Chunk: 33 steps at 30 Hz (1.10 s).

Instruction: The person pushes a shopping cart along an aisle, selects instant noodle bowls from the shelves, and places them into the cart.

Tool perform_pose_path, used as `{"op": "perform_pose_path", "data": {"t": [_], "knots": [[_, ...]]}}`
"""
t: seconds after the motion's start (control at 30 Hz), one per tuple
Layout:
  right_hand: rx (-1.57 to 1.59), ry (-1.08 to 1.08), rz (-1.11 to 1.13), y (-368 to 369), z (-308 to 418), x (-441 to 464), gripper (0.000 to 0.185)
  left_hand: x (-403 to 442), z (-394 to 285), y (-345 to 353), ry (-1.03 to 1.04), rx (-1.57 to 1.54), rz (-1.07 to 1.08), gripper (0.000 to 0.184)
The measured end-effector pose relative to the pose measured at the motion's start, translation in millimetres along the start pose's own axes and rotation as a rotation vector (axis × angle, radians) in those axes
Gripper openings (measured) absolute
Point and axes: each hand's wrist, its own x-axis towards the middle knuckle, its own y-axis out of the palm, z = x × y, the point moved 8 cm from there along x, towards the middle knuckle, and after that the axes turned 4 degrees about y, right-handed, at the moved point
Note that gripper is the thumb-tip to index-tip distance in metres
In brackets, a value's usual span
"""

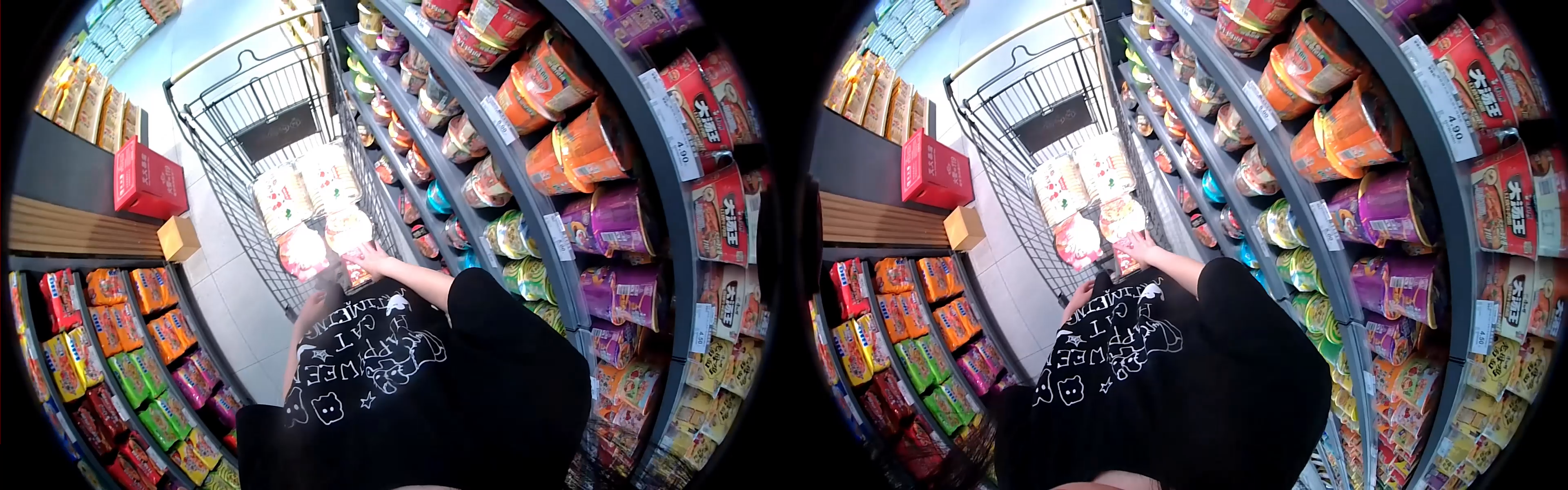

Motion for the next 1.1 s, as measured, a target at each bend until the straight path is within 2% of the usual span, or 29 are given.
{"op": "perform_pose_path", "data": {"t": [0.07, 0.13, 0.2, 0.27, 0.33, 0.37, 0.4, 0.43, 0.47, 0.53, 0.57, 0.63, 0.67, 0.7, 0.73, 0.8, 0.87, 0.93, 1.03, 1.1], "knots": [[0.142, -0.052, 0.123, 6, -4, -8, 0.100, -7, -33, 11, 0.038, -0.045, 0.116, 0.034], [0.200, -0.048, 0.214, -3, -4, -16, 0.088, 11, -10, 10, -0.012, -0.118, 0.109, 0.031], [0.402, -0.023, 0.013, -21, -16, -8, 0.086, 16, -19, 15, 0.004, -0.083, 0.163, 0.031], [0.607, 0.019, -0.631, -102, -37, -59, 0.078, 17, -27, 19, 0.012, -0.058, 0.211, 0.031], [0.664, 0.102, -1.160, -204, -55, -160, 0.072, 16, -34, 23, 0.018, -0.037, 0.253, 0.032], [0.905, 0.147, -1.459, -226, -75, -206, 0.066, 16, -38, 25, 0.021, -0.029, 0.267, 0.032], [0.761, 0.314, -1.738, -250, -79, -262, 0.066, 16, -41, 27, 0.024, -0.020, 0.283, 0.032], [0.720, 0.295, -2.024, -259, -91, -306, 0.070, 15, -45, 30, 0.026, -0.013, 0.297, 0.032], [0.528, 0.322, -2.252, -270, -90, -348, 0.076, 15, -49, 31, 0.030, -0.008, 0.310, 0.032], [0.308, 0.696, -2.376, -271, -109, -395, 0.081, 15, -56, 35, 0.040, 0.005, 0.335, 0.032], [0.302, 0.698, -2.373, -275, -122, -402, 0.081, 17, -53, 33, 0.049, -0.004, 0.339, 0.032], [0.233, 0.939, -2.352, -277, -145, -410, 0.092, 35, -20, 27, 0.040, -0.077, 0.323, 0.034], [0.243, 0.928, -2.340, -281, -152, -413, 0.092, 46, -4, 22, 0.065, -0.061, 0.288, 0.035], [0.179, 0.998, -2.347, -286, -153, -418, 0.099, 53, 1, 18, 0.202, 0.009, 0.283, 0.034], [0.125, 1.066, -2.340, -289, -155, -421, 0.107, 61, 16, 15, 0.166, -0.011, 0.269, 0.034], [0.074, 1.197, -2.328, -290, -168, -429, 0.116, 56, 6, 8, 0.243, 0.038, 0.212, 0.035], [0.223, 1.173, -2.373, -280, -186, -433, 0.120, 43, -15, 4, 0.250, 0.081, 0.137, 0.036], [-0.043, 1.176, -2.380, -279, -189, -434, 0.121, 28, -39, 4, 0.234, 0.074, 0.112, 0.038], [-0.273, 1.047, -2.352, -283, -161, -429, 0.119, 11, -61, 1, 0.206, 0.023, 0.046, 0.041], [-0.276, 0.764, -2.356, -286, -136, -425, 0.117, -2, -80, -3, 0.148, -0.036, 0.017, 0.042]]}}
